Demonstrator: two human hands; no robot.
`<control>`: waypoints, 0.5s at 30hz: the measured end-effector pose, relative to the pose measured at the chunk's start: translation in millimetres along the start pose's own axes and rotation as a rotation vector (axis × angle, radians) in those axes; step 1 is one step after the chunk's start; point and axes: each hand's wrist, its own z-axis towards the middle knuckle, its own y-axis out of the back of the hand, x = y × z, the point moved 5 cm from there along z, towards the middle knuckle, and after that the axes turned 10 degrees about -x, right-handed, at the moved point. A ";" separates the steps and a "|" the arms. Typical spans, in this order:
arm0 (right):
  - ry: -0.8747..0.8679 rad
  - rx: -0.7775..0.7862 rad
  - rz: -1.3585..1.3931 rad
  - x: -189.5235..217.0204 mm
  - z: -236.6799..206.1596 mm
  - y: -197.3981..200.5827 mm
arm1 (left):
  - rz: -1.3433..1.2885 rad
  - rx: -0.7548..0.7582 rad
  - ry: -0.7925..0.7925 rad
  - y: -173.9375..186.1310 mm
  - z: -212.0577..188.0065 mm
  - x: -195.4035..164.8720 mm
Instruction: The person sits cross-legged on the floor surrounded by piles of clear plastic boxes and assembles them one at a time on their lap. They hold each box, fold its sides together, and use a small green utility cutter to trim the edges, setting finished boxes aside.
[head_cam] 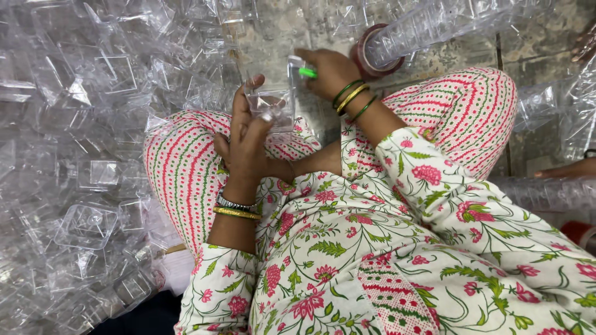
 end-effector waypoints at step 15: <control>-0.233 -0.073 0.780 22.9 -19.1 68.2 | -0.048 -0.193 -0.054 -0.3 -0.8 1.5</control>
